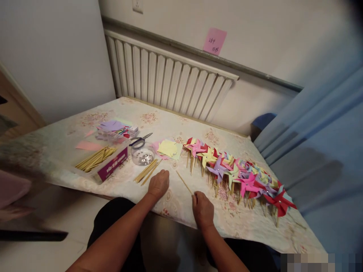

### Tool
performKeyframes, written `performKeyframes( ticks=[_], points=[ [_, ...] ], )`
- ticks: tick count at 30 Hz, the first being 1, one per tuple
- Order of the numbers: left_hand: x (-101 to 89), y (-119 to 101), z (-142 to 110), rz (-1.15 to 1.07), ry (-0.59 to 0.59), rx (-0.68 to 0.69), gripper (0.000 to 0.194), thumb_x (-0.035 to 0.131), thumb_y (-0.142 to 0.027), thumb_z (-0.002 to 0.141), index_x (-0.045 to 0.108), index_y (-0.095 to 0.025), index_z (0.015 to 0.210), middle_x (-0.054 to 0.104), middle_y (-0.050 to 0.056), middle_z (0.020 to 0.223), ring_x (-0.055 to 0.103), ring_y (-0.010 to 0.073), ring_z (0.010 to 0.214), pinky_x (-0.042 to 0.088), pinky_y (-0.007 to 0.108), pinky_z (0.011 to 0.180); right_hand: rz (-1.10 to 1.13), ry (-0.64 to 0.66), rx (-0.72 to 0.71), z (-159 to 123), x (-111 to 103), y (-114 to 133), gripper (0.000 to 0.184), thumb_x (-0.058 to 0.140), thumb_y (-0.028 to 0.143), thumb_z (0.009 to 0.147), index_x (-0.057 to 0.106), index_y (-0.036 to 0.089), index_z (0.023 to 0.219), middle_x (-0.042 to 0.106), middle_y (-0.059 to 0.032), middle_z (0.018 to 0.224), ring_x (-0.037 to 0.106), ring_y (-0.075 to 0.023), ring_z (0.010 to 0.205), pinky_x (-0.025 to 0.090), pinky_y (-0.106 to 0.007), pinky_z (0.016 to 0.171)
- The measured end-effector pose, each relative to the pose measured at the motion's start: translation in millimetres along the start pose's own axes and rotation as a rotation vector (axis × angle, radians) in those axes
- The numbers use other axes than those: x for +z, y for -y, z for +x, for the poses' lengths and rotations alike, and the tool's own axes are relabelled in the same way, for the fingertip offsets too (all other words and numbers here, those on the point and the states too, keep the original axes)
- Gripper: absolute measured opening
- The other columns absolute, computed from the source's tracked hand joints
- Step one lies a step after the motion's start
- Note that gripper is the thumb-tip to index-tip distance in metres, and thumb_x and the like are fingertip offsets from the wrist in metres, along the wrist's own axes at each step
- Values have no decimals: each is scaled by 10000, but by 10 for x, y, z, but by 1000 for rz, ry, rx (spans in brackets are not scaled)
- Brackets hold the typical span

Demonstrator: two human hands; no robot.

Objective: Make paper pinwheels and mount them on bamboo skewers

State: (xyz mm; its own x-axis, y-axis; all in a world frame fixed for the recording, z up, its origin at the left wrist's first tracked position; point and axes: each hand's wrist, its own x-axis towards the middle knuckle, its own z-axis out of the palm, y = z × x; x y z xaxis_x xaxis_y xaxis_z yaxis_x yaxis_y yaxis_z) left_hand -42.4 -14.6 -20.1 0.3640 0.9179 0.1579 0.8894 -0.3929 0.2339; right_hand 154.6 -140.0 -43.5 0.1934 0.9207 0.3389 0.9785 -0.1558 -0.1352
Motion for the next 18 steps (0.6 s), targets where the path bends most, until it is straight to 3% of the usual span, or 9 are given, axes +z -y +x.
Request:
performKeyframes(
  ticks=[8, 18],
  points=[
    [71, 35, 249, -62, -27, 10, 250, 315, -262, 977, 548, -202, 912, 610, 51, 930, 600, 199, 844, 362, 312, 646, 28, -47, 16, 81, 115, 63, 212, 446, 293, 976, 612, 175, 1037, 704, -63, 942, 661, -179, 801, 383, -259, 694],
    [89, -63, 385, -180, 0, -51, 257, 327, -268, 976, 568, -203, 912, 635, 50, 929, 609, 200, 858, 378, 312, 678, 66, 2, 54, 359, 177, 285, 204, 438, 252, 954, 633, 200, 925, 712, -30, 856, 657, -163, 747, 354, -252, 651]
  ],
)
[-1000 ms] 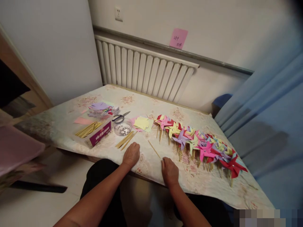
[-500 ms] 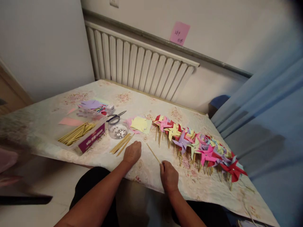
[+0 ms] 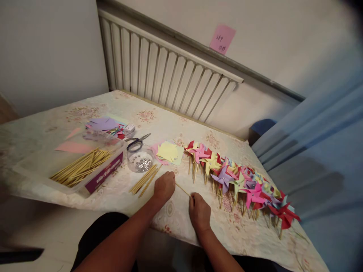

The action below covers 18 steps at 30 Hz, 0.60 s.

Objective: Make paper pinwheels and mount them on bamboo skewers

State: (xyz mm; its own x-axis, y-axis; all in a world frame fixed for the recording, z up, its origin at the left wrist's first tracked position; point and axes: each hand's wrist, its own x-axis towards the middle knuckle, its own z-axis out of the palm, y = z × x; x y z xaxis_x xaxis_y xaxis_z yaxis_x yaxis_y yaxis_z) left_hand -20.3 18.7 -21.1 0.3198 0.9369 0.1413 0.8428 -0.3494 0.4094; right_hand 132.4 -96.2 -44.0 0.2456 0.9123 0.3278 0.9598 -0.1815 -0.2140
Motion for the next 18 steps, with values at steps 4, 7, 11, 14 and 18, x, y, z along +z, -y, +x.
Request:
performKeyframes(
  ticks=[4, 7, 11, 14, 18],
  points=[
    [-23, -16, -11, -56, 15, -3, 222, 364, -260, 965, 574, -200, 924, 644, 52, 947, 612, 196, 884, 388, 305, 701, 24, -13, 105, 104, 26, 112, 193, 459, 268, 934, 639, 204, 904, 708, -17, 771, 648, -165, 678, 339, -256, 621],
    [-48, -29, -18, -94, 31, -8, 219, 371, -257, 965, 579, -195, 932, 650, 59, 959, 613, 193, 906, 394, 299, 724, 42, -9, 98, 185, 53, 205, 202, 455, 267, 922, 644, 203, 891, 710, -23, 761, 644, -163, 667, 337, -253, 613],
    [-84, -51, -22, -118, 59, -23, 224, 368, -246, 964, 586, -194, 956, 655, 68, 978, 615, 197, 921, 404, 304, 737, 47, -7, 81, 299, 106, 312, 205, 456, 261, 916, 649, 204, 878, 711, -29, 756, 644, -166, 672, 334, -253, 606],
    [-120, -63, -24, -141, 82, -34, 214, 383, -242, 957, 591, -195, 973, 659, 71, 994, 614, 194, 930, 410, 299, 753, 45, 2, 72, 382, 145, 370, 204, 459, 263, 914, 653, 206, 884, 712, -26, 755, 639, -163, 662, 328, -255, 604],
    [-158, -70, -20, -178, 105, -54, 189, 417, -237, 941, 598, -196, 971, 661, 69, 994, 612, 188, 923, 412, 290, 766, 61, 10, 60, 479, 184, 428, 203, 458, 274, 915, 646, 210, 871, 708, -19, 754, 630, -158, 654, 321, -256, 605]
  ],
)
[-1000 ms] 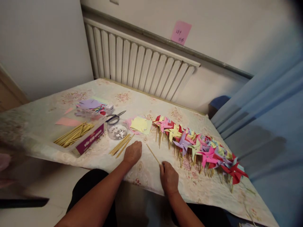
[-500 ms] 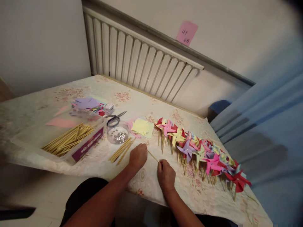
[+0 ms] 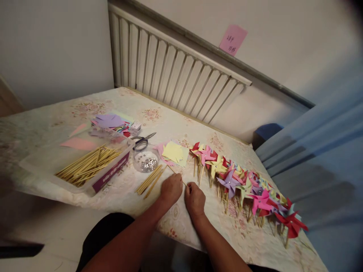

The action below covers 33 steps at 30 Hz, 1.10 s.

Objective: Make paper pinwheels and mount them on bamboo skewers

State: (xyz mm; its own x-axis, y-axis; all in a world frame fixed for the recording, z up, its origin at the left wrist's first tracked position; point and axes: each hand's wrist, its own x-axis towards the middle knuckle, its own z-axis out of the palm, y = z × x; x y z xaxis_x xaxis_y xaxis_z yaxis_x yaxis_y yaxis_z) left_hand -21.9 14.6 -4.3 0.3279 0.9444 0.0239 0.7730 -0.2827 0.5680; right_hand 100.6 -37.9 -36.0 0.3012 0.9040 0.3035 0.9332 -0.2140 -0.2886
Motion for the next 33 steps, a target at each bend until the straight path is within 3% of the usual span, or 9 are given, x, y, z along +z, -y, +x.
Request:
performKeyframes(
  ticks=[13, 17, 20, 26, 33],
  points=[
    [-43, 6, 78, -180, -33, -107, 188, 410, -221, 932, 592, -184, 902, 679, 70, 957, 615, 182, 893, 392, 284, 736, 113, 110, -25, 434, 51, 325, 193, 492, 319, 903, 659, 224, 897, 690, -3, 704, 599, -165, 642, 291, -250, 567],
    [-54, 30, 106, -213, -46, -124, 180, 412, -208, 929, 585, -180, 888, 682, 71, 937, 616, 188, 904, 385, 287, 731, 142, 85, -41, 606, 55, 324, 198, 503, 273, 881, 661, 211, 981, 679, -1, 695, 592, -158, 633, 315, -241, 577],
    [-57, 39, 108, -211, -25, -122, 173, 417, -192, 919, 586, -180, 884, 685, 68, 930, 618, 187, 887, 378, 287, 715, 144, 54, -46, 796, 49, 341, 193, 489, 233, 867, 676, 196, 893, 671, -10, 700, 585, -151, 641, 338, -238, 597],
    [-49, 44, 111, -213, -7, -127, 207, 409, -171, 907, 614, -160, 936, 688, 98, 949, 625, 207, 907, 381, 300, 720, 103, 71, -255, 1197, 73, 580, 175, 496, 151, 843, 665, 172, 802, 661, -44, 803, 559, -165, 760, 381, -254, 706],
    [-60, 40, 133, -246, 22, -148, 237, 403, -169, 906, 633, -140, 955, 698, 125, 975, 642, 221, 903, 412, 316, 741, 51, 102, -496, 1446, 208, 826, 188, 542, 173, 858, 642, 155, 1016, 644, -88, 1004, 496, -221, 1005, 382, -318, 903]
  ],
)
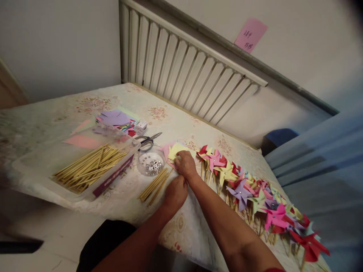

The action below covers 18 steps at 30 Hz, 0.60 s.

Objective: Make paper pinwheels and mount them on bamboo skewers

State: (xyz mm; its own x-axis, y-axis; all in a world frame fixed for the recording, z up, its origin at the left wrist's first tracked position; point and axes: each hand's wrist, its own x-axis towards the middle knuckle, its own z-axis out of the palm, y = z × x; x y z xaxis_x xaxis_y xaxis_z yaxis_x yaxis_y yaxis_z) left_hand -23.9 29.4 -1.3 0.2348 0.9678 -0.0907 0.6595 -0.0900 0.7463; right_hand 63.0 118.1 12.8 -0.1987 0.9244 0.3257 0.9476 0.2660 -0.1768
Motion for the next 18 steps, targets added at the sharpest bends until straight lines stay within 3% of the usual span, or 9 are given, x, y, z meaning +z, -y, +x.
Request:
performKeyframes(
  ticks=[6, 18],
  points=[
    [12, 9, 15, 5, 12, -22, 217, 445, -171, 885, 633, -140, 989, 700, 128, 1011, 642, 232, 956, 435, 321, 787, -61, 101, -45, 83, 72, 15, 225, 588, 220, 859, 613, 167, 1076, 634, -96, 1082, 481, -229, 1060, 374, -333, 932],
    [24, 36, 24, -11, 13, -25, 215, 436, -174, 892, 631, -146, 978, 700, 131, 1031, 641, 230, 947, 456, 335, 797, -139, 120, -22, 99, 127, 21, 211, 599, 238, 852, 600, 181, 1055, 623, -87, 1053, 490, -231, 1018, 375, -326, 894]
  ],
)
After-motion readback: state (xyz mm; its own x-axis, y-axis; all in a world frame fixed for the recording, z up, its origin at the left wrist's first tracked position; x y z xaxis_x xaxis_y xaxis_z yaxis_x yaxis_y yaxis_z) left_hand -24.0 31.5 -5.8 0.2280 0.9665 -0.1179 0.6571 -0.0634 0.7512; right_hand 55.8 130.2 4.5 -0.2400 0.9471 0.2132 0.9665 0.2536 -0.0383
